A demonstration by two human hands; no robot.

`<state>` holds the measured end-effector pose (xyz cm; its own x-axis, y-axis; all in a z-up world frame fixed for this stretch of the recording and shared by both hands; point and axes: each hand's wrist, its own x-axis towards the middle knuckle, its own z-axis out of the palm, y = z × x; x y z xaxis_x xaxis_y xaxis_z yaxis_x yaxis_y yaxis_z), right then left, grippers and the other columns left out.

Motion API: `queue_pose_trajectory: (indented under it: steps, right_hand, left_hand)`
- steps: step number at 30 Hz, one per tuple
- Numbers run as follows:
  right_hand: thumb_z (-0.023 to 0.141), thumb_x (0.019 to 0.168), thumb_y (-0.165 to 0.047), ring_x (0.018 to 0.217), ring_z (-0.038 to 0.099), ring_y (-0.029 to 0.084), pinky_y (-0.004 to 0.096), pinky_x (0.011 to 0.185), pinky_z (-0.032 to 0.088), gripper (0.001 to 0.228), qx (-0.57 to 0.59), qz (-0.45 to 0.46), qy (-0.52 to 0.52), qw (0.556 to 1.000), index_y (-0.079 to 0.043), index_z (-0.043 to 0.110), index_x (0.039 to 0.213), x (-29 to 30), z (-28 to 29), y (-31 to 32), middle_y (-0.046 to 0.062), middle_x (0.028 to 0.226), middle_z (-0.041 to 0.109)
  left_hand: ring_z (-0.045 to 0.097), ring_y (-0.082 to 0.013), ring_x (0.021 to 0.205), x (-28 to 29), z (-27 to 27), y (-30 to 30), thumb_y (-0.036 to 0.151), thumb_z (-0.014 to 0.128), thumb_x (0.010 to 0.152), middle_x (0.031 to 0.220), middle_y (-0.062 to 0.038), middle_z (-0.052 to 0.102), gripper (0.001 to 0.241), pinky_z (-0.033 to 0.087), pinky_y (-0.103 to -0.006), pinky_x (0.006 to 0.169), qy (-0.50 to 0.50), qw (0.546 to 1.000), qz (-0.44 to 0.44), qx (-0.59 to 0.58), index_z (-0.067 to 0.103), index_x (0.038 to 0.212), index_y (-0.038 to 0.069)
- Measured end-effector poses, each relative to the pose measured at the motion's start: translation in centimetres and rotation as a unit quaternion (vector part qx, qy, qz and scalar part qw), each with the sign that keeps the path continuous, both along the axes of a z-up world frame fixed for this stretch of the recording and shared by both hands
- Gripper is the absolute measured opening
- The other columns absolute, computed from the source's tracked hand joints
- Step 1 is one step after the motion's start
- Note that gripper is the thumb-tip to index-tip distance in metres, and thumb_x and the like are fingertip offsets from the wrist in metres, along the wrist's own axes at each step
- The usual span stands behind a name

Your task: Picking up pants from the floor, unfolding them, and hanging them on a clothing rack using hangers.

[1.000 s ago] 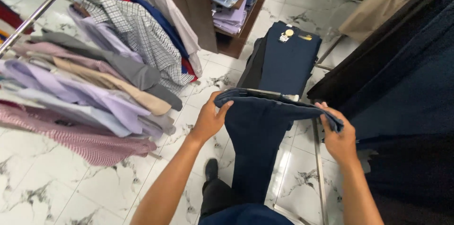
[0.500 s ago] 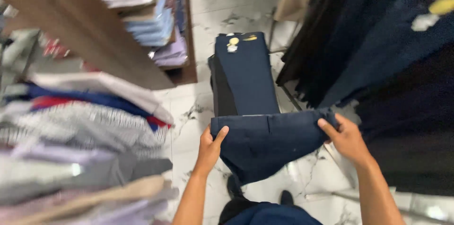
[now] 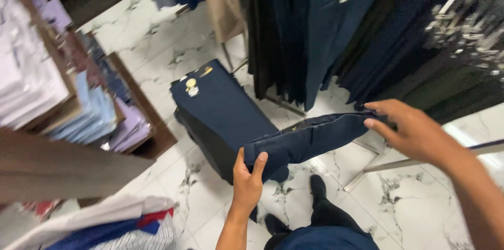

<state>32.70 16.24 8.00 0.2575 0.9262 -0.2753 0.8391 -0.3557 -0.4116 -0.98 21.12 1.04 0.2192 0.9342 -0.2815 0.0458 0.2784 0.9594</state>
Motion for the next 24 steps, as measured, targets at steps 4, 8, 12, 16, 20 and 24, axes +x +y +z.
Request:
queue_pose_trajectory:
  steps: [4,8,12,16,20,24]
  right_hand:
    - [0.062,0.091,-0.035,0.117,0.07,0.02,0.039,0.102,0.053,0.043,0.096,0.042,-0.045,0.993,-0.02,0.069,0.13,4.3,6.1,0.5,0.001,0.129,0.073]
    - [0.06,0.096,-0.027,0.112,0.072,0.028,0.046,0.095,0.061,0.04,0.14,0.083,-0.155,0.974,-0.014,0.068,0.133,10.4,9.9,3.0,0.007,0.123,0.075]
    - [0.056,0.1,-0.031,0.109,0.072,0.027,0.045,0.095,0.059,0.036,0.084,0.067,-0.199,0.974,-0.021,0.067,0.133,14.3,12.9,6.4,0.004,0.123,0.073]
    - [0.051,0.1,-0.037,0.115,0.07,0.026,0.044,0.097,0.061,0.041,-0.005,0.092,-0.198,0.976,-0.026,0.06,0.139,15.1,14.8,10.4,0.001,0.133,0.066]
    - [0.048,0.101,-0.037,0.12,0.064,0.028,0.051,0.094,0.06,0.044,-0.005,0.21,-0.214,0.954,-0.025,0.055,0.143,15.4,14.6,15.3,0.0,0.143,0.058]
    - [0.046,0.105,-0.032,0.12,0.062,0.034,0.053,0.081,0.062,0.042,0.013,0.281,-0.241,0.929,-0.019,0.052,0.144,14.8,13.3,21.6,0.005,0.139,0.058]
  left_hand:
    - [0.014,-0.025,0.16,3.4,-1.9,2.1,0.066,0.061,0.08,0.172,-0.007,0.014,0.11,0.018,-0.042,0.128,0.109,0.986,-0.047,-0.121,0.016,0.162,0.008]
    - [0.04,-0.0182,0.111,7.4,-2.1,3.7,0.053,0.064,0.089,0.12,-0.002,0.043,0.062,0.039,-0.0349,0.095,0.049,0.996,-0.067,-0.03,0.041,0.126,0.009]
    - [0.05,-0.013,0.073,11.4,-0.7,5.3,0.043,0.066,0.095,0.077,0.002,0.053,0.034,0.046,-0.0311,0.072,0.034,0.997,-0.066,0.016,0.061,0.088,0.011]
    - [0.046,-0.0127,0.068,15.2,-0.5,6.7,0.044,0.066,0.095,0.073,0.002,0.05,0.035,0.043,-0.032,0.069,0.039,0.997,-0.06,0.01,0.06,0.086,0.011]
    - [0.056,-0.0139,0.077,18.0,-0.4,8.2,0.042,0.067,0.093,0.08,0.001,0.059,0.032,0.049,-0.0311,0.075,0.05,0.998,-0.022,0.028,0.067,0.092,0.01]
    - [0.069,-0.0165,0.091,20.7,-0.8,9.7,0.044,0.067,0.089,0.094,-0.002,0.073,0.04,0.056,-0.0311,0.085,0.049,0.997,0.007,0.051,0.073,0.108,0.01]
